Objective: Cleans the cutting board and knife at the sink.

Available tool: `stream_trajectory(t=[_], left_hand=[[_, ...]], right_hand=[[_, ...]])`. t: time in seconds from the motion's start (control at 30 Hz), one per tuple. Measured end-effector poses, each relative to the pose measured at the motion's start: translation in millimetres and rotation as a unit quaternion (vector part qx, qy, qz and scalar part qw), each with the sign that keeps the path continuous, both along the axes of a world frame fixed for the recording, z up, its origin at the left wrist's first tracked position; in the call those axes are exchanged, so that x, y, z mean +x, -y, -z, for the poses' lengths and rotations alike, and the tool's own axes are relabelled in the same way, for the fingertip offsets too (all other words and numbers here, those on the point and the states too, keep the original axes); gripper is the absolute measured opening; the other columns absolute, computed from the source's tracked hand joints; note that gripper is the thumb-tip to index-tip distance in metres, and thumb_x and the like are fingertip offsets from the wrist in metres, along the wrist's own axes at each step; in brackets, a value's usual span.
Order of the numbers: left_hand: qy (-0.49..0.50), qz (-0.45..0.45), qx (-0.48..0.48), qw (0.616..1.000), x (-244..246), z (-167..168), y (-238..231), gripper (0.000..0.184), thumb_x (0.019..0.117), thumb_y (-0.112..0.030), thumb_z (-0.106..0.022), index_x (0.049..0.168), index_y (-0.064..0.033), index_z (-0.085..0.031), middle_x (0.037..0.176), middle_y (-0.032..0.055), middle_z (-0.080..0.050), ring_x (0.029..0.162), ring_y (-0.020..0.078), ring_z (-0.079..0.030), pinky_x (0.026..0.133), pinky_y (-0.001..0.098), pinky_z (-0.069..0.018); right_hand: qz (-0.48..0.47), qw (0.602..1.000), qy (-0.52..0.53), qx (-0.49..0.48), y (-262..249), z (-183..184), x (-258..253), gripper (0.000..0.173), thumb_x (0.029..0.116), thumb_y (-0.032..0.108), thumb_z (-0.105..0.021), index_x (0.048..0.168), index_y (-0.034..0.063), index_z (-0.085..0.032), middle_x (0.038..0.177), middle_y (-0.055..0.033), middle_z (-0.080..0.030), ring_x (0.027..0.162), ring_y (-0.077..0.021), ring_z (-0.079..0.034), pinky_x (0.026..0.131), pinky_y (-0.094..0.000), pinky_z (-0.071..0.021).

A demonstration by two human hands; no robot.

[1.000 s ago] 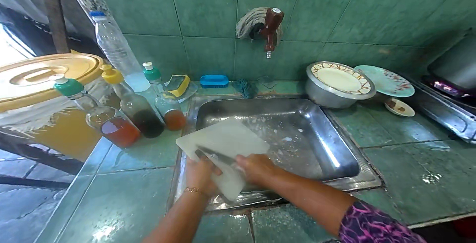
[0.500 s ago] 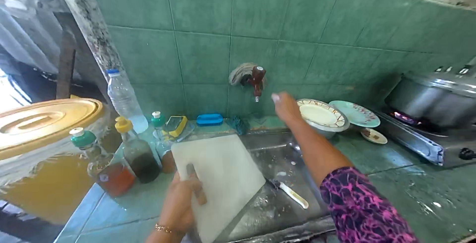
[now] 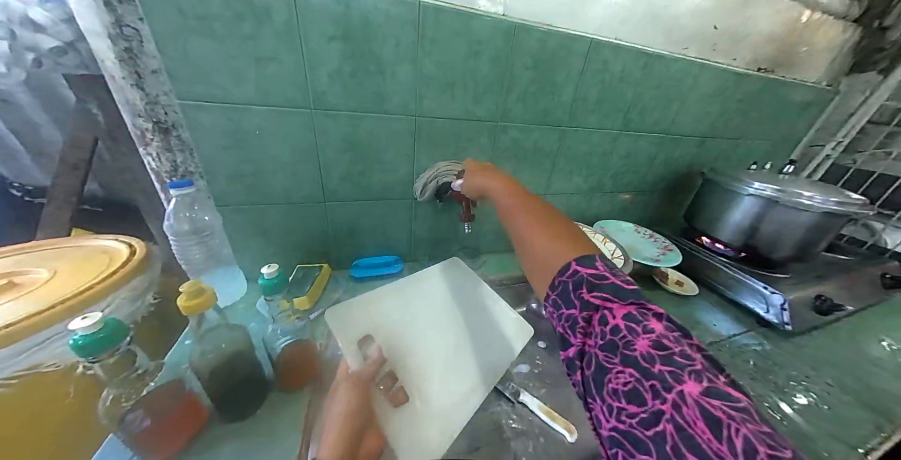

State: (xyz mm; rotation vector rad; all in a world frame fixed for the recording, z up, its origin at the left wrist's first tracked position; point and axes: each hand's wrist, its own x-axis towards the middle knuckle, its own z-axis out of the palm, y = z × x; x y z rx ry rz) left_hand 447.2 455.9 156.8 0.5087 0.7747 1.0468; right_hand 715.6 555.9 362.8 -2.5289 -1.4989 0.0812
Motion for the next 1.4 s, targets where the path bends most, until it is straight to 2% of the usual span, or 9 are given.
stream_trajectory(t=[0.1, 0.2, 0.47, 0.9, 1.03, 1.23, 1.3, 1.37, 1.4], left_hand=[[-0.001, -0.001, -0.01, 1.0, 6, 0, -4, 0.029, 0.1076, -0.01, -0.045, 0.136, -0.0127, -0.04, 0.081, 0.0087, -0.058, 0.051, 0.0149, -0.056, 0.041, 0.0306, -0.0497], [-0.003, 0.003, -0.01, 1.0, 9, -4, -7, 0.037, 0.1076, -0.01, -0.046, 0.144, -0.0132, -0.038, 0.092, 0.0132, -0.063, 0.063, 0.0211, -0.065, 0.049, 0.0362, -0.0563], [0.058, 0.013, -0.016, 0.998, 19, -6, -10, 0.036, 0.1085, -0.01, -0.042, 0.144, -0.0136, -0.036, 0.086, 0.0109, -0.062, 0.057, 0.0184, -0.064, 0.047, 0.0341, -0.0554], [0.098, 0.004, -0.061, 0.993, 35, 0, -5, 0.021, 0.1094, -0.012, -0.038, 0.13, -0.0096, -0.042, 0.082, 0.0111, -0.063, 0.063, 0.0216, -0.068, 0.054, 0.0386, -0.0604], [0.082, 0.0, -0.068, 0.994, 39, 10, -6, 0.011, 0.1097, -0.013, -0.038, 0.115, -0.0085, -0.046, 0.072, 0.0067, -0.058, 0.055, 0.0163, -0.063, 0.05, 0.0333, -0.0578], [0.059, 0.025, -0.034, 0.997, 43, 37, -1, 0.018, 0.1127, -0.018, -0.034, 0.122, -0.0075, -0.045, 0.08, 0.0079, -0.065, 0.06, 0.0157, -0.067, 0.053, 0.0304, -0.0582], [0.046, 0.019, -0.038, 0.998, 46, 45, -3, 0.016, 0.1126, -0.019, -0.036, 0.118, -0.0067, -0.045, 0.077, 0.0078, -0.064, 0.056, 0.0149, -0.064, 0.05, 0.029, -0.0562], [0.014, -0.002, -0.054, 0.998, 47, 48, -6, 0.014, 0.1113, -0.016, -0.041, 0.117, -0.0046, -0.046, 0.074, 0.0081, -0.061, 0.053, 0.0149, -0.062, 0.048, 0.0291, -0.0554], [-0.014, -0.012, -0.059, 0.998, 45, 50, -8, 0.013, 0.1104, -0.014, -0.043, 0.115, -0.003, -0.047, 0.072, 0.008, -0.059, 0.051, 0.0144, -0.059, 0.047, 0.0288, -0.0543]], right_hand=[[-0.044, 0.999, 0.005, -0.014, -8, 2, 18, 0.056, 0.1041, 0.038, -0.058, 0.145, 0.0013, -0.048, 0.133, -0.0255, -0.061, 0.126, -0.0411, -0.059, 0.103, -0.0626, -0.0462], [-0.067, 0.998, 0.0, 0.008, -12, 3, 23, 0.051, 0.1033, 0.034, -0.06, 0.139, -0.0012, -0.054, 0.128, -0.0271, -0.063, 0.123, -0.0424, -0.061, 0.103, -0.0644, -0.046], [-0.157, 0.987, 0.037, -0.003, -15, 1, 46, 0.046, 0.1015, 0.032, -0.065, 0.133, -0.0001, -0.059, 0.121, -0.0243, -0.066, 0.116, -0.0402, -0.064, 0.101, -0.0617, -0.0478], [-0.262, 0.962, 0.068, -0.036, 3, -16, 47, 0.038, 0.1025, 0.02, -0.064, 0.135, 0.0009, -0.059, 0.123, -0.0242, -0.066, 0.117, -0.0393, -0.063, 0.104, -0.0584, -0.0466], [-0.262, 0.962, 0.068, -0.029, 4, -17, 45, 0.038, 0.1027, 0.02, -0.064, 0.135, 0.0006, -0.059, 0.125, -0.0241, -0.066, 0.118, -0.0391, -0.063, 0.104, -0.0577, -0.0463], [-0.27, 0.96, 0.064, -0.037, 7, -22, 40, 0.036, 0.1008, 0.013, -0.065, 0.134, 0.0011, -0.061, 0.126, -0.0239, -0.065, 0.12, -0.0391, -0.062, 0.106, -0.0583, -0.0452], [-0.27, 0.963, 0.013, 0.003, 7, -13, 48, 0.041, 0.1015, 0.014, -0.064, 0.14, 0.0024, -0.057, 0.131, -0.024, -0.063, 0.122, -0.0386, -0.061, 0.107, -0.0583, -0.0451], [-0.237, 0.952, -0.156, 0.115, 15, 14, 60, 0.053, 0.1045, 0.014, -0.058, 0.153, 0.0043, -0.041, 0.141, -0.0259, -0.057, 0.125, -0.0373, -0.06, 0.105, -0.0549, -0.0488], [-0.197, 0.921, -0.279, 0.189, 23, 36, 59, 0.056, 0.1072, 0.016, -0.052, 0.159, 0.0072, -0.031, 0.146, -0.0261, -0.051, 0.127, -0.0366, -0.058, 0.103, -0.053, -0.0495]])
